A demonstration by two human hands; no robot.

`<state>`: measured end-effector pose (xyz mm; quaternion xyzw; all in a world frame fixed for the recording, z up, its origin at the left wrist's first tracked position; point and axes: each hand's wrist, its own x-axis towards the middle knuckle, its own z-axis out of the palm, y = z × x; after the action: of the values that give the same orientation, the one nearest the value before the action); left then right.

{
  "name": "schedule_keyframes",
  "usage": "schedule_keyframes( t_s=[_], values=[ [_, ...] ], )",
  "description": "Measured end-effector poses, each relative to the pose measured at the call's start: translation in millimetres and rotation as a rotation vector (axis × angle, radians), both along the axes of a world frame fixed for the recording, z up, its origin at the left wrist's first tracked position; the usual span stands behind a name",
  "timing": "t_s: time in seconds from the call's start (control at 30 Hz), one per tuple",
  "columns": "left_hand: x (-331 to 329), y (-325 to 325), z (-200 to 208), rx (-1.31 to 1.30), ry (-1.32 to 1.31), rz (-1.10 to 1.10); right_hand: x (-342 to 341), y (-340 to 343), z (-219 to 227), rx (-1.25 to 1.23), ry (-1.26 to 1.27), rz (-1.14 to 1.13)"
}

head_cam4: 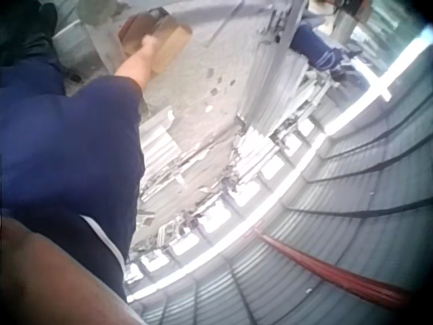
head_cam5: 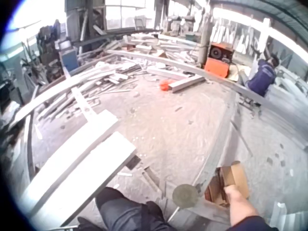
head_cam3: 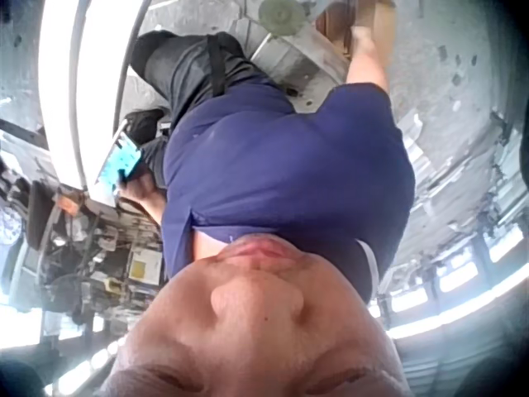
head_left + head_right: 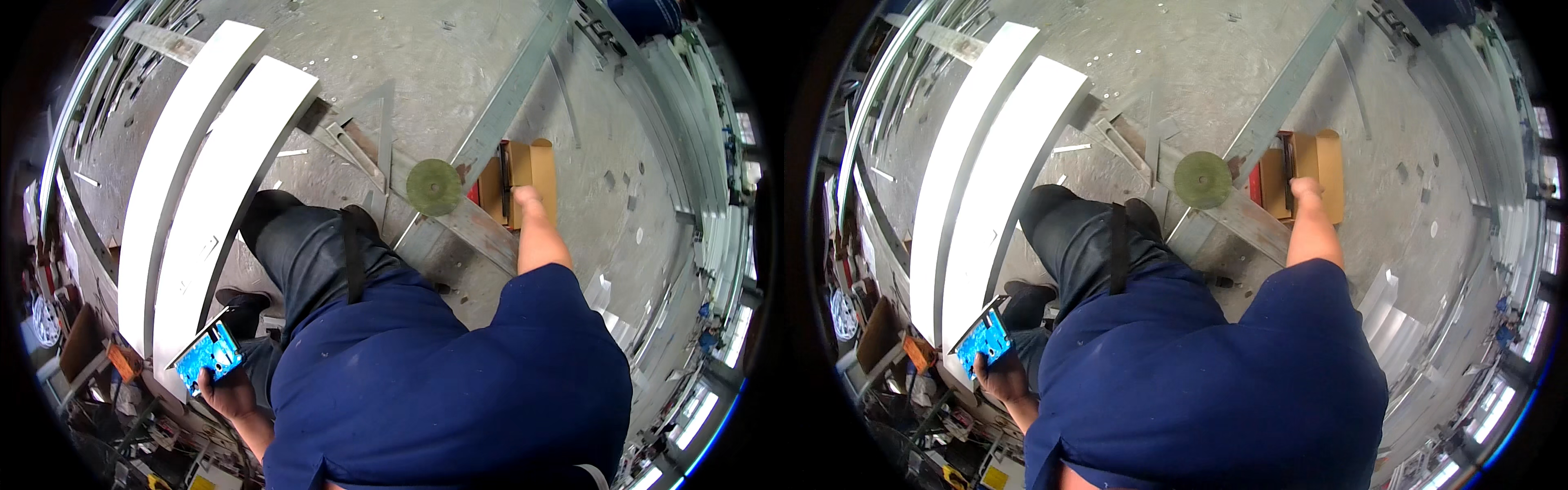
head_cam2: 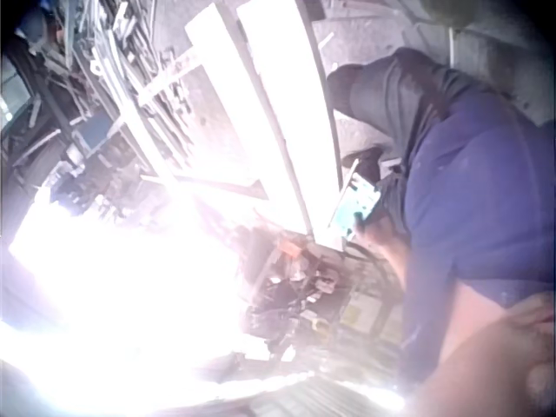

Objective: The person sits on the floor in a workshop, opens a red box, and removes a blue metal component and a black handle. They place the component on a white metal sheet and attach the handle, then pick up a long metal strip and place it on the sheet.

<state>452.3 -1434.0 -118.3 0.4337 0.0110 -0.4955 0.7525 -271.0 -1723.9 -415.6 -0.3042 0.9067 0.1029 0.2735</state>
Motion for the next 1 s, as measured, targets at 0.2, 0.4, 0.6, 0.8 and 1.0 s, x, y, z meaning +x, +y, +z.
schedule_keyframes(
  t_s=[0.2, 0.4, 0.6, 0.8, 1.0],
  values=[
    [23.4, 8.2, -22.8, 0.022, 0.017, 0.025, 118.4, -68.0, 112.2, -0.931, -0.017, 0.252],
    [21.8, 10.4, -30.1, 0.013, 0.045, 0.163, 429.5, -52.0, 226.4, -1.021, -0.504, 1.298],
    [23.5, 26.3, -35.8, -0.046, 0.064, 0.286, 592.2, -49.1, 203.2, -0.793, -0.338, 1.879],
    [23.3, 54.8, -62.0, -0.147, 0.047, 0.396, 618.0, -70.1, 166.9, -0.617, -0.048, 1.868],
    [39.9, 47.9, -69.9, -0.216, 0.078, 0.377, 620.2, -68.7, 192.9, -0.493, 0.014, 1.9]
  ],
)
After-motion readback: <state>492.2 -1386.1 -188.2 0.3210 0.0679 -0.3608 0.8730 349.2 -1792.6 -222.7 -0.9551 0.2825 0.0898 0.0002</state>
